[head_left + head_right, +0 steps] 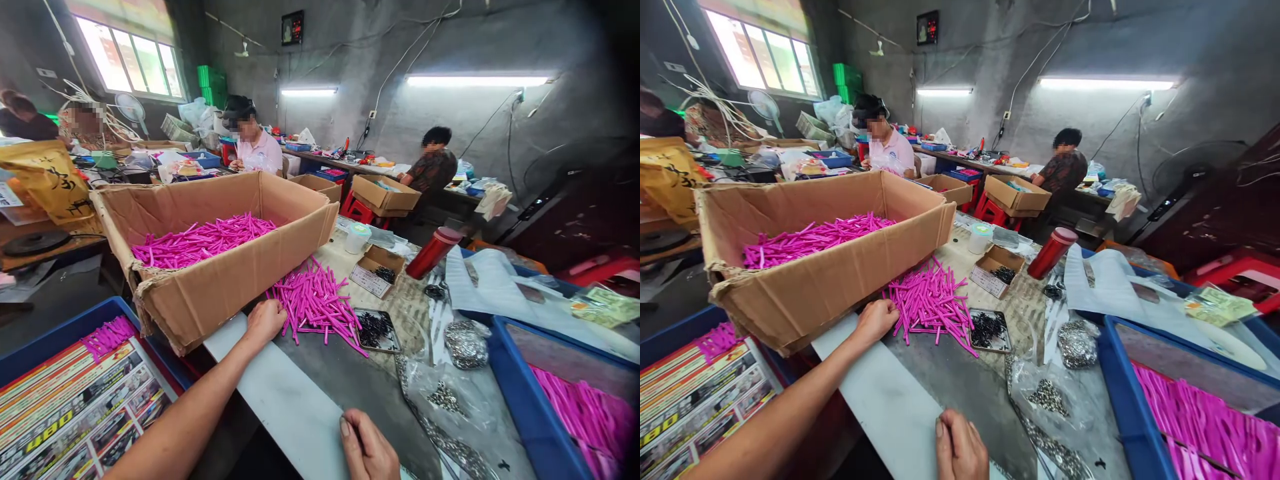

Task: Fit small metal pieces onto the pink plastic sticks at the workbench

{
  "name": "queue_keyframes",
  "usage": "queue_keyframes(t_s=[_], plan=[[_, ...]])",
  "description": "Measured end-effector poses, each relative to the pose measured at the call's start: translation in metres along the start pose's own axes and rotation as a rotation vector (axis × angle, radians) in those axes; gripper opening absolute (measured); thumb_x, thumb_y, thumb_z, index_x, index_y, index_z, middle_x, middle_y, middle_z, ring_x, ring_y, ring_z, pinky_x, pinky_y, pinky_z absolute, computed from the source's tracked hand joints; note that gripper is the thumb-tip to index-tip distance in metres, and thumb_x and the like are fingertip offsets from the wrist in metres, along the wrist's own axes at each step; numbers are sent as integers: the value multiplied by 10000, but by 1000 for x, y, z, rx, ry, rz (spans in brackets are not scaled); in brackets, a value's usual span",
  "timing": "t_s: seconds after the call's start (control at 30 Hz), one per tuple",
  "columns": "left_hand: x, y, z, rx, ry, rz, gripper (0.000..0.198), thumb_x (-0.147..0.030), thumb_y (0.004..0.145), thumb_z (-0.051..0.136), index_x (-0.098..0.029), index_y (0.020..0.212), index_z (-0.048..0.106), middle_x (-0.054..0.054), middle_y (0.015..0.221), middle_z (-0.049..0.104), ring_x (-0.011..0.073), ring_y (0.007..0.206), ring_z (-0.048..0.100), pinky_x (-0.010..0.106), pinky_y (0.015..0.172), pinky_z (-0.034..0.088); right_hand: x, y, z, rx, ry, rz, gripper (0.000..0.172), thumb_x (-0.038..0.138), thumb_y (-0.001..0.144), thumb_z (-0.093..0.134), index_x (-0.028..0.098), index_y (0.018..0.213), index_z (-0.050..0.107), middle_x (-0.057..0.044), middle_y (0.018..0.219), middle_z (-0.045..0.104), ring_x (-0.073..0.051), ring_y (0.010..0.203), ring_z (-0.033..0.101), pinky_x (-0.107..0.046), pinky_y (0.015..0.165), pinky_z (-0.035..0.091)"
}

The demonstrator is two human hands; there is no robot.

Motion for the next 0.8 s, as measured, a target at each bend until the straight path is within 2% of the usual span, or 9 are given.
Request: queue_keyframes(t_s=[0.17,0.33,0.43,0.5,0.6,0.67,0.8], plan=[[-8,-10,-10,-5,-30,60,153,-194,658,463,-181,538,557,13,554,592,160,586,553,219,508,321,1,1,1,30,11,-1,278,397,827,359,207,719,531,-11,586,557,-144,535,520,-228,514,392],[-41,-56,-14,91,-114,285,155,-193,696,437,-194,560,513,-43,493,507,104,502,487,184,492,316,10,7,-2,72,32,10,245,348,817,381,201,672,513,4,550,521,-131,507,505,-212,474,383],[-70,-97,-5,208,-209,518,144,-174,705,418,-197,584,493,-46,474,476,99,460,454,189,471,308,3,9,-7,53,134,124,208,345,799,415,183,772,542,-9,598,557,-132,543,528,-202,491,409],[-87,-122,2,273,-249,664,148,-153,709,406,-198,592,485,-36,481,484,104,460,454,198,471,307,-8,8,-9,12,265,251,251,363,783,442,163,902,535,-21,648,573,-136,577,537,-202,507,426],[-102,-148,15,353,-277,800,153,-122,706,407,-193,591,479,-23,487,491,109,471,459,205,478,309,-20,6,-14,-75,460,400,321,398,745,491,156,954,521,-16,658,562,-129,566,519,-200,485,423],[-109,-156,22,403,-308,830,150,-105,706,410,-187,603,484,-26,492,481,104,470,447,201,474,304,-24,6,-18,-134,521,454,289,405,720,520,159,869,549,-6,632,545,-118,543,497,-197,473,411],[-120,-158,30,512,-411,794,150,-116,742,412,-180,641,503,-41,533,467,93,508,430,182,498,310,-22,10,-26,-195,532,474,232,389,701,540,159,728,564,4,591,520,-111,529,476,-199,471,395]])
Point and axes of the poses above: each hand's wrist, its own y-axis towards the middle knuckle, its own z-axis out of the palm, x = y × z, the point moved 8 cm from there along y, towards the middle knuckle
